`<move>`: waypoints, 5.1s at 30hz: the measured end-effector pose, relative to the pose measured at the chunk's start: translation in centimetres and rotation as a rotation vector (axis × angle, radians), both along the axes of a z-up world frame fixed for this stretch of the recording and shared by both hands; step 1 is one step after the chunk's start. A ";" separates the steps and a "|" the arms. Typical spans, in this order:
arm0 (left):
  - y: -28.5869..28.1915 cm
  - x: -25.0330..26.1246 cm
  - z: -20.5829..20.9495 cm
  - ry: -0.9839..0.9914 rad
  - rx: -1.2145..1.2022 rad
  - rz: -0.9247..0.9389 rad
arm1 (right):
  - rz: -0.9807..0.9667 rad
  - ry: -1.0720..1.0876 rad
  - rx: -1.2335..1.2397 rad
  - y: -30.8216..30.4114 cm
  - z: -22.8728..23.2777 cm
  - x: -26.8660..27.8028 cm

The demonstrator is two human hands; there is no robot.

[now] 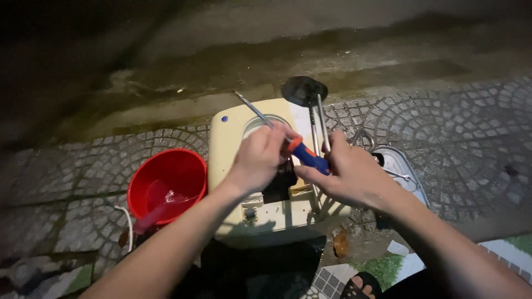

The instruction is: Disassembling a water heater to access, remove, and clean the heating element using a screwdriver and wrench.

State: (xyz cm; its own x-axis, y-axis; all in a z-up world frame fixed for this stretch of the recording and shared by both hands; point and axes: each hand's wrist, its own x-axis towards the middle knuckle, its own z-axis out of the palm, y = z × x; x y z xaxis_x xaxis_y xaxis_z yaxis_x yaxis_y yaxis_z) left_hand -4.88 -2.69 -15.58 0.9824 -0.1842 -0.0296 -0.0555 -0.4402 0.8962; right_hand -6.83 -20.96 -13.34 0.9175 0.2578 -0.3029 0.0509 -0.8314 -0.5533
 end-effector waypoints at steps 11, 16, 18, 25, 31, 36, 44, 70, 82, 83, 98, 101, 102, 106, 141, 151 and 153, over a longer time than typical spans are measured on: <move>6.3 2.7 -1.3 -0.376 0.138 0.020 | 0.309 -0.400 -0.450 -1.5 -3.2 2.0; 6.0 1.2 1.0 -0.097 0.585 -0.244 | 0.366 -0.546 -0.548 -1.7 -5.8 3.8; 6.3 1.5 0.6 -0.097 0.636 -0.239 | 0.381 -0.539 -0.563 -1.3 -5.7 3.8; 7.4 1.6 -0.4 -0.185 0.615 -0.254 | 0.413 -0.737 -0.578 -0.7 -6.1 3.9; 7.9 2.1 0.0 -0.161 0.645 -0.175 | 0.400 -0.749 -0.538 -0.1 -5.4 3.5; 6.2 0.9 1.2 -0.054 0.712 -0.166 | 0.388 -0.765 -0.515 0.0 -4.8 2.9; 9.4 5.7 -6.5 -0.061 0.798 0.042 | 0.263 -0.900 -0.306 0.2 -2.3 1.7; 4.5 -1.6 4.5 -0.047 0.617 -0.029 | -0.342 0.102 0.973 -1.2 -1.3 1.7; 5.3 -2.2 5.4 0.039 0.642 -0.008 | -0.339 0.088 0.909 0.6 -0.9 1.7; 4.7 -2.8 5.9 0.066 0.569 -0.012 | -0.347 0.089 0.925 0.5 -0.9 1.7; 4.7 -3.1 6.8 0.127 0.534 0.034 | -0.350 -0.044 0.706 1.8 0.2 0.8; 4.7 -3.0 4.9 -0.122 0.480 -0.008 | -0.383 -0.067 0.645 2.1 0.9 0.4; 4.8 -2.6 4.4 -0.117 0.475 -0.008 | -0.384 -0.063 0.639 2.2 0.9 0.4; 4.8 -2.3 4.0 -0.179 0.585 0.017 | -0.399 -0.063 0.619 2.6 1.1 0.6; 4.1 -2.2 4.0 -0.259 0.610 0.049 | -0.398 -0.036 0.550 3.3 2.5 0.0; 2.4 -2.4 4.4 -0.472 0.715 0.009 | -0.417 0.094 0.513 4.2 2.7 -0.9; 1.7 -3.2 4.5 -0.523 0.732 -0.008 | -0.389 0.102 0.528 4.0 2.7 -0.5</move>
